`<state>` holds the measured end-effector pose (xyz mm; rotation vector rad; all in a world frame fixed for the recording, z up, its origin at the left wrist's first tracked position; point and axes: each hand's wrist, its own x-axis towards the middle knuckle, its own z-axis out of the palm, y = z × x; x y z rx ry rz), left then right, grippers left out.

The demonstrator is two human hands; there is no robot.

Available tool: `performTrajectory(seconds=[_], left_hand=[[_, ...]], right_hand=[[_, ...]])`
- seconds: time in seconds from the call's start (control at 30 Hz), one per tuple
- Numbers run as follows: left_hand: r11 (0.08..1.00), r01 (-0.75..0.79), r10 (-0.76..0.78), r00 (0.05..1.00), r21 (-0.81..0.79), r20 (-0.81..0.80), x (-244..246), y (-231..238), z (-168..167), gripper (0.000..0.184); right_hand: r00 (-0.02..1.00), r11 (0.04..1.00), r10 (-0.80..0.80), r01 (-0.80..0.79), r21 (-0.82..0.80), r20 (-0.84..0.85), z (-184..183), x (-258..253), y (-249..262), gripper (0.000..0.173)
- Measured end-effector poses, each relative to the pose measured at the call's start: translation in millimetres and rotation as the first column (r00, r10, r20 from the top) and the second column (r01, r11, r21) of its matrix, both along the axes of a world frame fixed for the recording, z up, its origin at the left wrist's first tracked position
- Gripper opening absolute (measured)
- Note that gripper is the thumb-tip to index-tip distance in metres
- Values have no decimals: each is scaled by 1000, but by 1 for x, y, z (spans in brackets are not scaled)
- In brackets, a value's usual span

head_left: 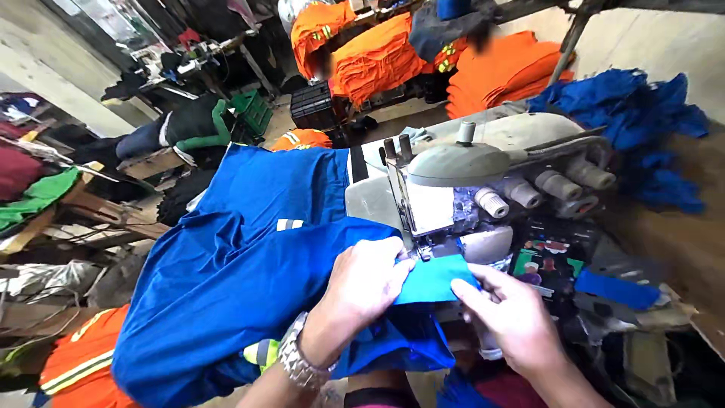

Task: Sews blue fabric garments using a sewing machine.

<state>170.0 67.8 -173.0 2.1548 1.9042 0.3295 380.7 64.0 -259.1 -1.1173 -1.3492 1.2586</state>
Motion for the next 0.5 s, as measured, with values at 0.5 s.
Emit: performTrajectory(seconds=[0.5], left_hand=[[896,-193,91,962,401,259,4,-33,-1,14]], right_hand=[[961,1000,23,-19,20,-274,-3,-19,-43,17]])
